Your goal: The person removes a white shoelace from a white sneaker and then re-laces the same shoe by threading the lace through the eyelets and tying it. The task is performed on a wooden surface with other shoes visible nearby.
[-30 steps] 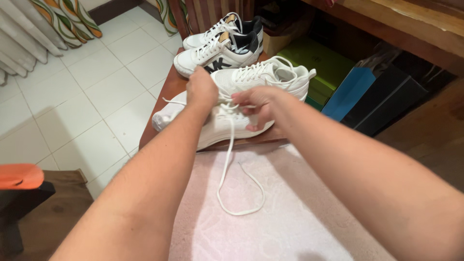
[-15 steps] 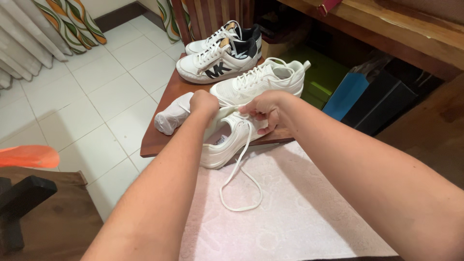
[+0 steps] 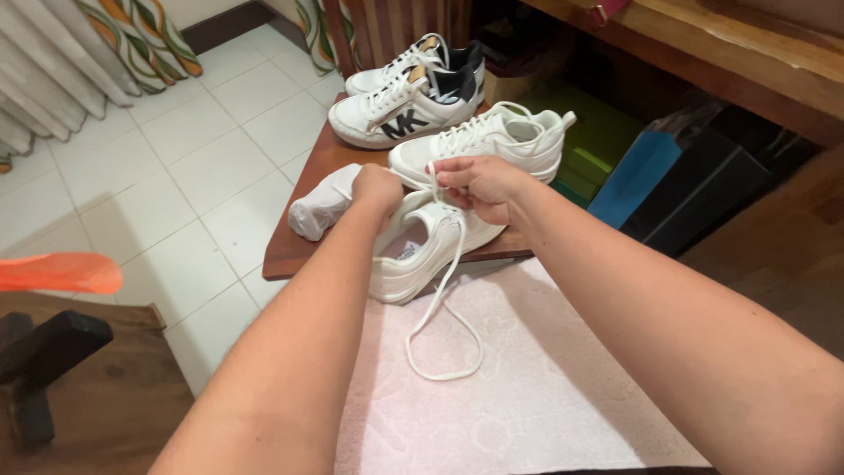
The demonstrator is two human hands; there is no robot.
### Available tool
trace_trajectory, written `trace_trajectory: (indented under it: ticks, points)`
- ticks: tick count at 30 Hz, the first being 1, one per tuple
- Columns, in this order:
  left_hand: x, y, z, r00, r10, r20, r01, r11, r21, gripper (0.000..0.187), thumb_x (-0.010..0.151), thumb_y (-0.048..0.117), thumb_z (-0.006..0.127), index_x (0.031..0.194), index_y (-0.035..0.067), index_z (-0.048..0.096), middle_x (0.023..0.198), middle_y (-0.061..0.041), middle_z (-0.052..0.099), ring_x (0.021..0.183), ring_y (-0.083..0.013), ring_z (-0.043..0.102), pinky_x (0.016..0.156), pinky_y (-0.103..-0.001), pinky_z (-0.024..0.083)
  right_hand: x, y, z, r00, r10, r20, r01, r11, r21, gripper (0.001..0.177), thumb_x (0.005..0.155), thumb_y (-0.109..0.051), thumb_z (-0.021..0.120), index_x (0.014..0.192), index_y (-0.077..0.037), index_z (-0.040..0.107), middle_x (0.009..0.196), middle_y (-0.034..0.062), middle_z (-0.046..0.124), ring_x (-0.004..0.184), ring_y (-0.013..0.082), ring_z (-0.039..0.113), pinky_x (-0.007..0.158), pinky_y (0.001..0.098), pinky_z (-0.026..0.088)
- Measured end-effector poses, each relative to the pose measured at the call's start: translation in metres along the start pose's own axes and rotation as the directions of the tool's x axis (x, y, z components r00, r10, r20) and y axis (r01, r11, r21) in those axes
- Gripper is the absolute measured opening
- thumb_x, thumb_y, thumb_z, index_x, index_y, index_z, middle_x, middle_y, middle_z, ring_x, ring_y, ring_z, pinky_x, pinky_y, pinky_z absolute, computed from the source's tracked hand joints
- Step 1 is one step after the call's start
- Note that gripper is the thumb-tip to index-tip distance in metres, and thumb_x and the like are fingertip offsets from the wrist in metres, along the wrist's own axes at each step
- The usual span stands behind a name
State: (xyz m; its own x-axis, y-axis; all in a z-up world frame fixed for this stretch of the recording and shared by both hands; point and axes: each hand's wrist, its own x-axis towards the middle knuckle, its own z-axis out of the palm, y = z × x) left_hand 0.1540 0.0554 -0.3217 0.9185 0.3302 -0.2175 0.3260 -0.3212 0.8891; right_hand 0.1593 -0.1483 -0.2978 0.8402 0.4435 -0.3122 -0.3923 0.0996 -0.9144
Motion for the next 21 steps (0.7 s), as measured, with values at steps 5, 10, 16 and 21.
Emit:
trace_trajectory:
  ticks: [5, 10, 16, 21]
  points:
    - [0.007, -0.006, 0.006, 0.992, -0.126, 0.012, 0.126, 0.992, -0.025, 0.022, 0.092, 0.009, 0.057, 0.105, -0.003, 0.07, 0.101, -0.021, 0.074, 0.086, -0.0317, 0.075, 0.067, -0.045, 0.054, 0.0, 0.01, -0.001, 0.997, -0.069, -0.043, 0.065, 0.994, -0.089, 0.036, 0.086, 0.002, 0.07, 0.12, -0.009, 0.072, 0.094, 0.0029, 0.069, 0.075, 0.0089, 0.061, 0.066, 0.023, 0.048]
    - [0.013, -0.008, 0.007, 0.983, -0.181, -0.001, 0.181, 0.981, -0.064, 0.022, 0.093, 0.011, 0.059, 0.107, -0.003, 0.069, 0.103, -0.02, 0.075, 0.088, -0.0298, 0.076, 0.07, -0.044, 0.056, -0.015, 0.018, 0.026, 0.94, -0.292, -0.176, 0.223, 0.917, -0.33, 0.023, 0.079, 0.0, 0.08, 0.101, -0.001, 0.073, 0.086, 0.0062, 0.074, 0.072, 0.011, 0.067, 0.063, 0.0265, 0.055]
    - [0.01, -0.003, 0.006, 0.979, -0.204, 0.016, 0.203, 0.965, -0.163, 0.027, 0.092, 0.01, 0.056, 0.11, -0.009, 0.064, 0.101, -0.023, 0.073, 0.085, -0.0297, 0.074, 0.065, -0.042, 0.054, -0.03, 0.033, 0.046, 0.767, -0.558, -0.316, 0.244, 0.71, -0.661, 0.012, 0.077, -0.006, 0.076, 0.088, -0.002, 0.073, 0.075, 0.0057, 0.075, 0.067, 0.0127, 0.071, 0.065, 0.0278, 0.057]
    - [0.005, 0.004, 0.008, 0.985, -0.161, -0.067, 0.161, 0.987, -0.007, 0.024, 0.089, 0.003, 0.057, 0.107, -0.011, 0.066, 0.106, -0.025, 0.07, 0.084, -0.0301, 0.074, 0.065, -0.043, 0.055, -0.03, 0.037, 0.049, 0.67, -0.687, -0.281, 0.25, 0.566, -0.786, 0.015, 0.076, -0.009, 0.077, 0.088, -0.001, 0.074, 0.076, 0.009, 0.075, 0.067, 0.0162, 0.071, 0.069, 0.0309, 0.058]
